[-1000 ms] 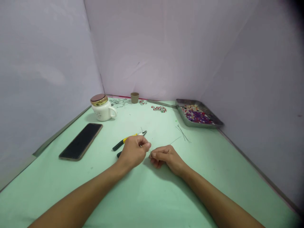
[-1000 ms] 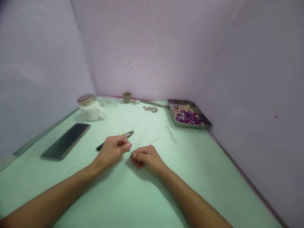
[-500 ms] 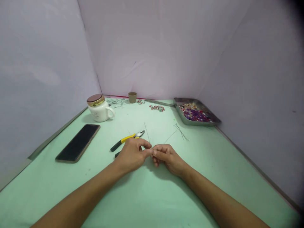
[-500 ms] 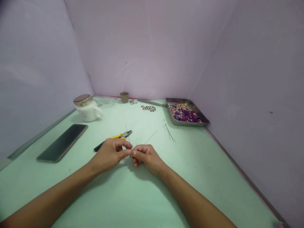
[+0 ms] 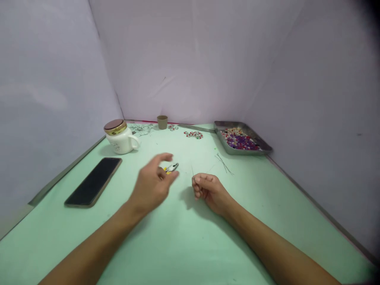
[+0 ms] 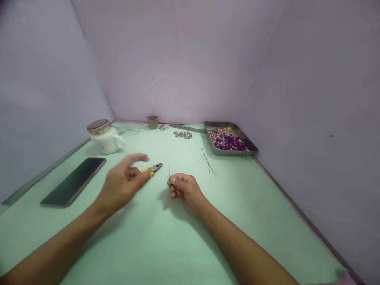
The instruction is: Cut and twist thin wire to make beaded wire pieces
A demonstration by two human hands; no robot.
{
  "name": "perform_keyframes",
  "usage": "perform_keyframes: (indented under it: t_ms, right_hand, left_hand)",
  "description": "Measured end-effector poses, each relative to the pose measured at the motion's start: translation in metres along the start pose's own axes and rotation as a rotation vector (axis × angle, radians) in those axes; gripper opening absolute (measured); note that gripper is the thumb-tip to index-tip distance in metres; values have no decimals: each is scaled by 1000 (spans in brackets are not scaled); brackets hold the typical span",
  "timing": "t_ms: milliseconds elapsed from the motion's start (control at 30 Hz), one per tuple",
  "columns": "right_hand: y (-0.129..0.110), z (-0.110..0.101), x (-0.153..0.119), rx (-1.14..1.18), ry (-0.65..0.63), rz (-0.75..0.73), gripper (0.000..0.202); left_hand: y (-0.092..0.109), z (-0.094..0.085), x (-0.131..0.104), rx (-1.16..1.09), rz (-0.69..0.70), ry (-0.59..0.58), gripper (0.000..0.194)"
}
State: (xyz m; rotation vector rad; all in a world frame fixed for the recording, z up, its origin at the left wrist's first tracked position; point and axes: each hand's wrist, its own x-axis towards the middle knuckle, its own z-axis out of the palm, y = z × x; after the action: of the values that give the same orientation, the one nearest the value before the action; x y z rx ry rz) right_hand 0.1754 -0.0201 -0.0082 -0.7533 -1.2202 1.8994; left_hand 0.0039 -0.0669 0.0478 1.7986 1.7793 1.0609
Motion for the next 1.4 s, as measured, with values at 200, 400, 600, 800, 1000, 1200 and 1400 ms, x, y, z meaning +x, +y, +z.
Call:
perform_keyframes:
  t_ms: [200, 400, 600, 800, 1000, 1200, 1400]
  right_hand:
    - [-9, -6, 3, 130, 21, 70, 14]
    - [-8, -4, 1, 95, -16, 61, 16]
    - [-7, -13, 9, 133, 23, 57, 14]
    - [-8, -11, 11, 146, 30, 6, 16]
    - [-6, 0, 3, 56, 46, -40, 17]
    - [-9, 0, 0, 1, 56, -66, 18]
    - [-9, -3, 0, -53, 81, -85, 17]
  left_hand:
    - [-28, -19, 14, 564, -135, -296, 37]
    - [-37, 6, 11, 737, -105, -374, 24]
    - [-33, -10, 11, 466, -99, -451, 27]
    - [-17, -26, -14, 16, -61, -597, 51]
    - [-9, -16, -24, -51, 49, -588, 73]
    - [-13, -15, -25, 6, 112, -576, 75]
    - [-14, -12, -26, -12, 132, -584, 62]
